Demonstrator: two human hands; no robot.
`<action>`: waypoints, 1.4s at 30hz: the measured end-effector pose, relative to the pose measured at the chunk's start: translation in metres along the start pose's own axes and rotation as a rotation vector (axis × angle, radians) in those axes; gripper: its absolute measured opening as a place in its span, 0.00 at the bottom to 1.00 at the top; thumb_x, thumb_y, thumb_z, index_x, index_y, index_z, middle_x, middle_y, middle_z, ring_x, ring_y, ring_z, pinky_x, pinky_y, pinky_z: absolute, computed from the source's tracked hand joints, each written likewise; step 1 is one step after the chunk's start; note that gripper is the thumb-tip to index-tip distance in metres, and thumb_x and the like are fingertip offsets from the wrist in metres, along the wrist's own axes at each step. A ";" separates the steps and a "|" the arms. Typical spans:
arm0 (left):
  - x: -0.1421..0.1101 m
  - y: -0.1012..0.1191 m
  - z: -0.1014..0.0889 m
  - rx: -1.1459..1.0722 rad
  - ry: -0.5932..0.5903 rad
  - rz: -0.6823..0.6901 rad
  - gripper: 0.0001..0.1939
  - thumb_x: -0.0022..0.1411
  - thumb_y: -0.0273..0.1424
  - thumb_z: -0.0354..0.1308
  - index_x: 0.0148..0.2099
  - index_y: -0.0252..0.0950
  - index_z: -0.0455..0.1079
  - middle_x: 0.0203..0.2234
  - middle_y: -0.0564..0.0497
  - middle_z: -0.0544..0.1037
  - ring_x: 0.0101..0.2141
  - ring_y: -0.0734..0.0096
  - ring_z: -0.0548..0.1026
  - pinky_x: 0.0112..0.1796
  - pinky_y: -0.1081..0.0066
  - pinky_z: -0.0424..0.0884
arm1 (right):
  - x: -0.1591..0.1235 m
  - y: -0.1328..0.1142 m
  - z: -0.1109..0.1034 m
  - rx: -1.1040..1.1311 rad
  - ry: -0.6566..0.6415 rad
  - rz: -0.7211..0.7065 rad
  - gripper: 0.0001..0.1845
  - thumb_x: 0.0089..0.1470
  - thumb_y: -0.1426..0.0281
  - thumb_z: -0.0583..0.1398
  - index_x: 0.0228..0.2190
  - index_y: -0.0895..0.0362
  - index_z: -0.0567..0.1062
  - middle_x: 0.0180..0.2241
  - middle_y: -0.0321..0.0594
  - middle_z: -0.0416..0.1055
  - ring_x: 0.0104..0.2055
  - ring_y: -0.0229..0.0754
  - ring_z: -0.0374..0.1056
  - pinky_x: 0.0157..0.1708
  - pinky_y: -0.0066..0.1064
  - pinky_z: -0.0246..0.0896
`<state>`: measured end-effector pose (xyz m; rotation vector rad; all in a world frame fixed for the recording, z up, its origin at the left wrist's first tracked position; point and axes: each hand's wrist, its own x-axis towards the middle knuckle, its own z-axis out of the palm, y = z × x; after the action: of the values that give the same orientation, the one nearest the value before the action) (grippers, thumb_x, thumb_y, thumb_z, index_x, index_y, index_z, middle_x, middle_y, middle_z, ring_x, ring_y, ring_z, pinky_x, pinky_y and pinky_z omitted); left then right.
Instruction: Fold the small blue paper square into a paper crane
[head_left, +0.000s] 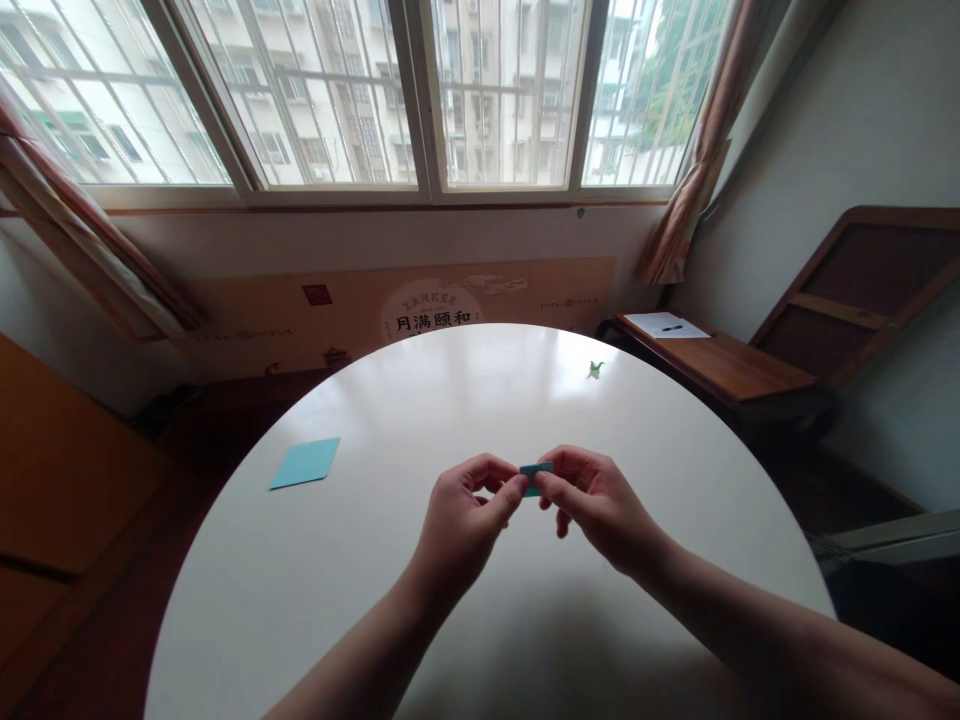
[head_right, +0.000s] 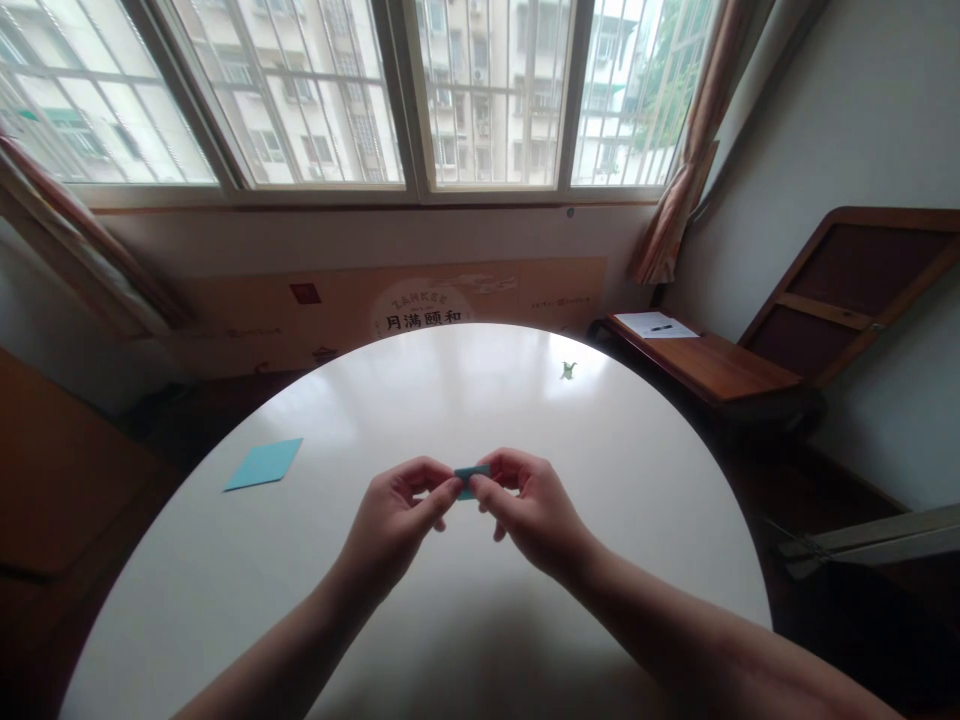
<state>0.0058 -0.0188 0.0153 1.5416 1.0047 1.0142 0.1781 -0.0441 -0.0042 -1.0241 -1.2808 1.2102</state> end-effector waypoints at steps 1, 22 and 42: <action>-0.001 0.000 0.001 0.012 0.008 -0.003 0.11 0.55 0.38 0.66 0.29 0.34 0.77 0.23 0.48 0.77 0.24 0.68 0.71 0.23 0.72 0.68 | 0.000 0.000 0.000 0.006 0.006 -0.002 0.15 0.54 0.59 0.66 0.32 0.59 0.77 0.27 0.39 0.70 0.29 0.39 0.68 0.18 0.24 0.64; 0.006 0.000 -0.007 -0.218 -0.210 -0.309 0.15 0.49 0.41 0.72 0.31 0.35 0.79 0.22 0.49 0.75 0.26 0.68 0.72 0.18 0.77 0.65 | -0.006 -0.011 -0.001 -0.066 -0.005 0.022 0.11 0.53 0.65 0.65 0.25 0.59 0.73 0.23 0.36 0.70 0.24 0.34 0.65 0.17 0.22 0.64; -0.001 0.009 -0.011 0.087 -0.126 0.031 0.07 0.58 0.32 0.67 0.36 0.34 0.76 0.26 0.50 0.79 0.27 0.70 0.75 0.22 0.78 0.70 | 0.001 -0.006 -0.006 0.084 -0.132 0.136 0.10 0.55 0.64 0.66 0.31 0.60 0.78 0.27 0.37 0.71 0.24 0.33 0.65 0.16 0.20 0.64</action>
<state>-0.0035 -0.0178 0.0253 1.6763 0.9499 0.8926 0.1847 -0.0435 0.0017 -0.9969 -1.2655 1.4441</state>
